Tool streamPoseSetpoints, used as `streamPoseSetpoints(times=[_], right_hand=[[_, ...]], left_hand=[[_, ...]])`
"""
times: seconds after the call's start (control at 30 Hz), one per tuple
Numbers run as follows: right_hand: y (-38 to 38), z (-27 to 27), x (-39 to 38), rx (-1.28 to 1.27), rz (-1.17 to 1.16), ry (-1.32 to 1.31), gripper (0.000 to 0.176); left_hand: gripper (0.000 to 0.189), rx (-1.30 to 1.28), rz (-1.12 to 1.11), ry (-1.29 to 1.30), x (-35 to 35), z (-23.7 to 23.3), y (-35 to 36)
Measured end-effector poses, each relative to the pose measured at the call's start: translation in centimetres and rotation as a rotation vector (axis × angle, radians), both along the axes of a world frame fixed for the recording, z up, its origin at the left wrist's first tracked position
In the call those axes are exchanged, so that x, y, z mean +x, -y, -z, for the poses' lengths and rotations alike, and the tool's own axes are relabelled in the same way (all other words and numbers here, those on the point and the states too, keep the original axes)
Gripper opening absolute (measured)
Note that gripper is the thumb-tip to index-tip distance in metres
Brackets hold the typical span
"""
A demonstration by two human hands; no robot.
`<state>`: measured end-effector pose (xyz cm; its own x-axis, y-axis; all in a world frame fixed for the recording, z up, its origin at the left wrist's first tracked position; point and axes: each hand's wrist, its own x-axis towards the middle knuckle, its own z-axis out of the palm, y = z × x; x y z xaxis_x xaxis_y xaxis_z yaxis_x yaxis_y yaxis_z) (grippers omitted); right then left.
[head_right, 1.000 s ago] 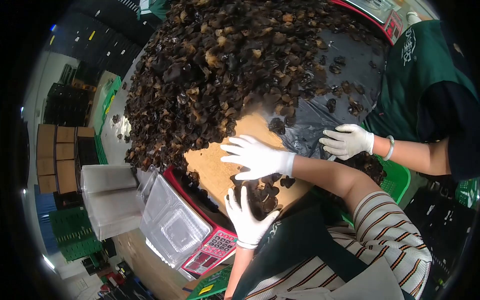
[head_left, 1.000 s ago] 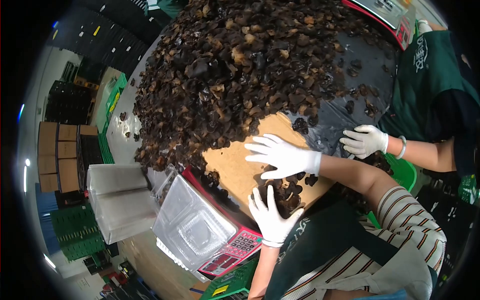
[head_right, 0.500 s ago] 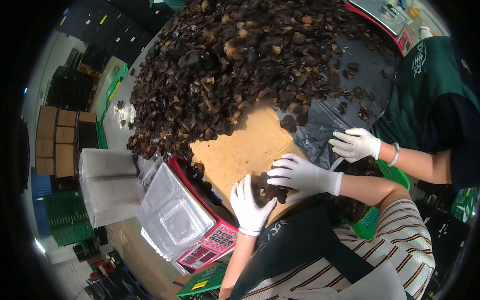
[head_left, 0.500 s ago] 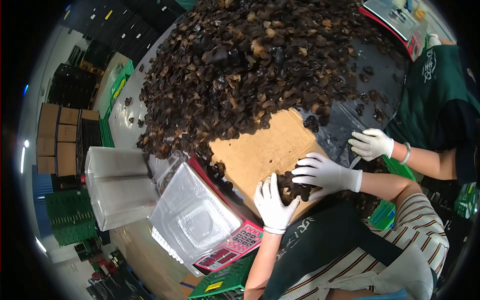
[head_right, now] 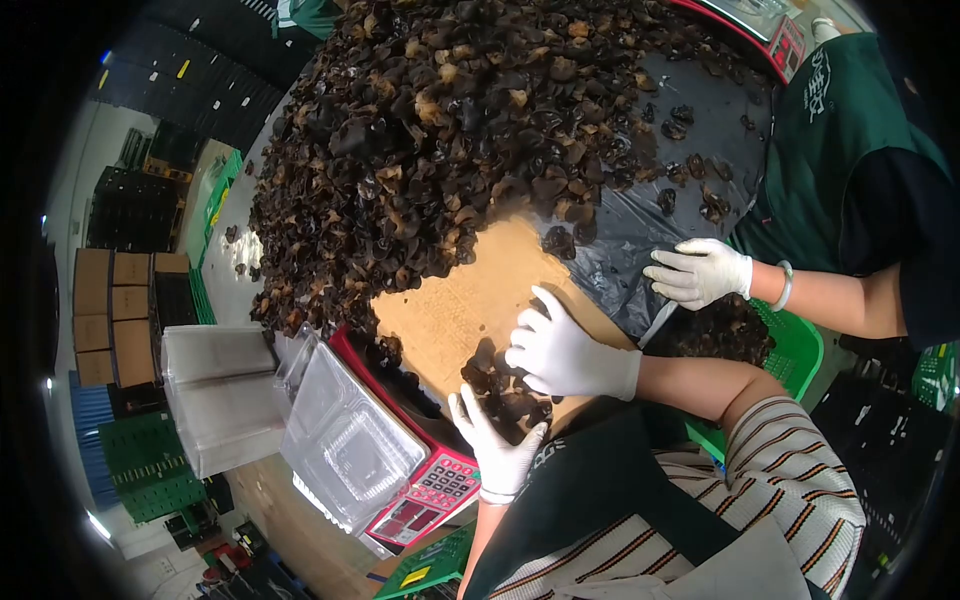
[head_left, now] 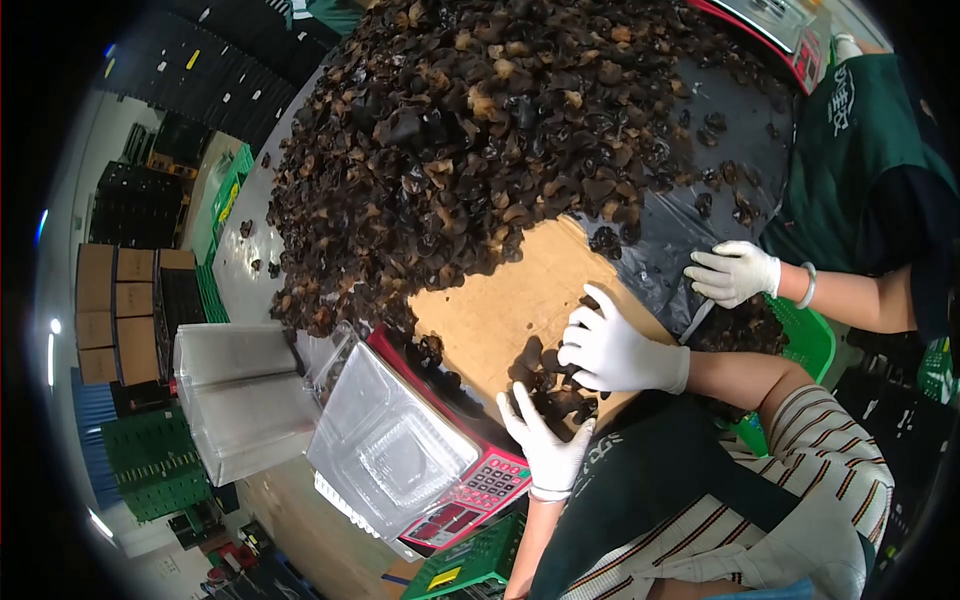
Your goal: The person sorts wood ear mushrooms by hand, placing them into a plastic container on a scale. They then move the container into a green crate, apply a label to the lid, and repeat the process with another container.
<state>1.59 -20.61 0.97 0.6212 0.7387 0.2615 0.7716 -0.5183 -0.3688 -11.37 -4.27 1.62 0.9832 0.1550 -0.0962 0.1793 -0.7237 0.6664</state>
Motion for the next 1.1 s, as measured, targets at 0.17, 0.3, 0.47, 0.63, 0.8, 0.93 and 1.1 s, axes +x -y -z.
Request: streamPoseSetpoints(times=[0.17, 0.3, 0.47, 0.63, 0.8, 0.93, 1.1], right_hand=[[0.3, -0.1, 0.4, 0.231, -0.031, -0.146, 0.016], [2.1, -1.1, 2.3, 0.314, -0.034, -0.375, 0.02], [4.7, -1.9, 3.7, 0.5, 0.074, -0.56, 0.021], [8.9, -5.3, 3.5, 0.485, 0.256, -0.861, 0.013], [14.2, -6.5, 3.0, -0.046, -0.196, -0.85, 0.015], [12.4, -5.5, 2.3, 0.018, -0.057, -0.672, 0.018], [6.9, -2.2, 2.8, 0.19, 0.026, -0.235, 0.048]], left_hand=[[0.087, 0.118, -0.001, 0.071, 0.2, -0.8, 0.3], [0.041, 0.314, 0.105, 0.22, 2.4, -1.1, -0.7], [0.029, 0.58, 0.169, 0.123, 4.9, -0.4, -0.5], [0.015, 0.527, 0.164, 0.188, 6.1, -0.2, -0.9], [0.013, -0.07, 0.158, 0.209, 5.4, -3.1, 0.1], [0.026, -0.34, 0.41, 0.103, 5.5, -4.1, 1.8], [0.059, 0.27, 0.229, 0.145, 8.2, -0.5, -0.3]])
